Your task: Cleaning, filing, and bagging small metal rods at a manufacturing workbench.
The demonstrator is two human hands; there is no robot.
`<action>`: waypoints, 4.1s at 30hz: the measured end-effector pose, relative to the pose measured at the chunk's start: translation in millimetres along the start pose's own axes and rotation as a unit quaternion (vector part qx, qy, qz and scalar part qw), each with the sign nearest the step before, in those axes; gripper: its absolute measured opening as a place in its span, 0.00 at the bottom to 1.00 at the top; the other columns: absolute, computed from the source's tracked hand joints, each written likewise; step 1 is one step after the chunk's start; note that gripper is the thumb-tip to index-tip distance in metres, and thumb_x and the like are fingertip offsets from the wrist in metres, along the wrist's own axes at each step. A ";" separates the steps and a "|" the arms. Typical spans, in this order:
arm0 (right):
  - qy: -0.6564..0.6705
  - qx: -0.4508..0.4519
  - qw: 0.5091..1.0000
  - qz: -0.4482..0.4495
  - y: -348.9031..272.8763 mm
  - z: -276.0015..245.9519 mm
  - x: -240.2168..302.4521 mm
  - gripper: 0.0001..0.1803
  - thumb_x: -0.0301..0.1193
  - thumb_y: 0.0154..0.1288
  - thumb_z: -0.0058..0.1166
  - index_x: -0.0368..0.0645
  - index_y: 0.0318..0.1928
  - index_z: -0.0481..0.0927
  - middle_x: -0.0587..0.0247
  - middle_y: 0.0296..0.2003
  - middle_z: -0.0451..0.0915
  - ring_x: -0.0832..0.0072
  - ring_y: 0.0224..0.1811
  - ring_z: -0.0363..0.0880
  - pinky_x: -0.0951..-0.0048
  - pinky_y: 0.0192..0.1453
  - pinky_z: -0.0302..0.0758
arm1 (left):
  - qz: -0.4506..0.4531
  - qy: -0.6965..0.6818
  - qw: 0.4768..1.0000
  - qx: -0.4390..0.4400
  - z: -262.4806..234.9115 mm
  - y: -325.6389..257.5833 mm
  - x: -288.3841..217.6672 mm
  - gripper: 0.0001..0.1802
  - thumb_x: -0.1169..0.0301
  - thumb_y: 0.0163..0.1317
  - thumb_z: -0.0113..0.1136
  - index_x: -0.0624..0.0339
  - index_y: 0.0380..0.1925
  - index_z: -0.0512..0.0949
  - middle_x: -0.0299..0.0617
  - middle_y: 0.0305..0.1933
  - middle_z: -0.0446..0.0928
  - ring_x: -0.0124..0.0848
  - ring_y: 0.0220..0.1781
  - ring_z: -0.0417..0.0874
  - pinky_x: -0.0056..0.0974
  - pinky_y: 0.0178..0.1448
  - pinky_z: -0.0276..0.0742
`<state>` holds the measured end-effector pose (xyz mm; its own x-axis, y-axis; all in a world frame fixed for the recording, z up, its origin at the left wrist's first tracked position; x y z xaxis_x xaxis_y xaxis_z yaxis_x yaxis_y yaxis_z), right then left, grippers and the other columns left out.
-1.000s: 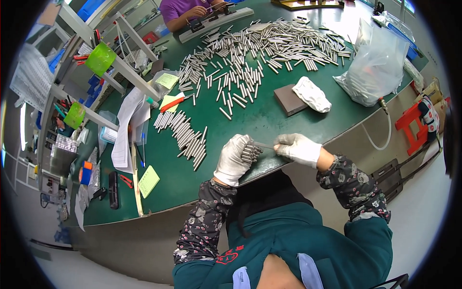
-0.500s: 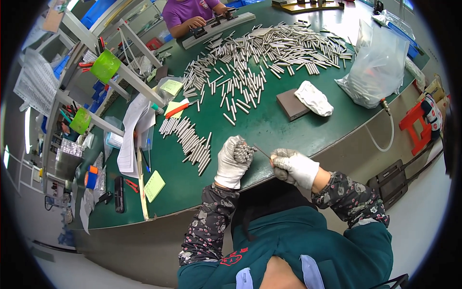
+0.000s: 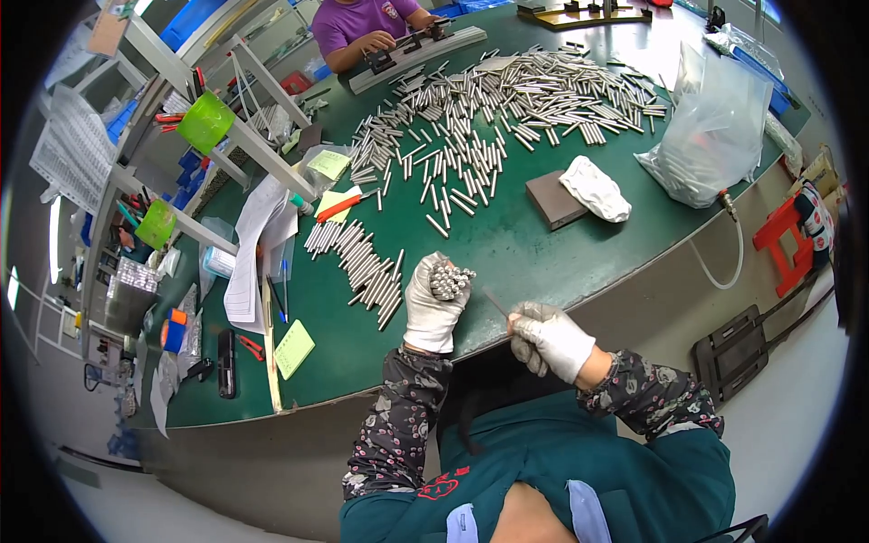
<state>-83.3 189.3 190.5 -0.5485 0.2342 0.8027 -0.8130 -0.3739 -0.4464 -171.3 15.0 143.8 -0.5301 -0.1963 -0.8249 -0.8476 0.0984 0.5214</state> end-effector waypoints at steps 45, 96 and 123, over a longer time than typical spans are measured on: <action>-0.001 0.015 0.999 -0.037 18.7 6.0 15.7 0.06 0.34 0.65 0.42 0.47 0.32 0.68 0.69 0.15 0.66 0.84 0.10 0.58 0.84 0.12 0.54 | -0.115 -0.113 0.986 0.031 0.7 -1.3 -6.4 0.28 0.85 0.42 0.64 0.60 0.46 0.68 0.32 0.37 0.72 0.20 0.37 0.75 0.25 0.42 0.74; -0.274 -0.164 0.908 -0.272 66.6 -48.5 44.4 0.12 0.34 0.59 0.51 0.39 0.38 0.76 0.61 0.23 0.76 0.77 0.22 0.73 0.75 0.27 0.70 | -0.250 -0.318 0.914 0.023 1.8 0.5 -11.6 0.30 0.94 0.40 0.57 0.61 0.45 0.67 0.34 0.39 0.72 0.27 0.44 0.77 0.31 0.48 0.75; -0.687 -0.238 0.558 -0.400 35.2 -11.8 57.0 0.06 0.29 0.49 0.52 0.45 0.30 0.75 0.63 0.27 0.72 0.65 0.36 0.71 0.65 0.41 0.65 | -0.270 -0.300 0.914 -0.036 3.1 6.4 -27.6 0.20 0.83 0.42 0.65 0.56 0.35 0.70 0.31 0.26 0.73 0.19 0.21 0.71 0.22 0.21 0.64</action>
<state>-145.5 200.1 215.8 0.4299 -0.8760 0.2187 -0.8289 -0.2870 0.4802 -162.2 24.0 169.3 0.0313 0.3746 -0.9266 -0.9971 0.0760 -0.0030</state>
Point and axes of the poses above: each hand's wrist, its own y-axis towards the middle knuckle, its own z-axis out of the palm, x = y × z, the point moved 2 cm from there along y, towards the middle knuckle
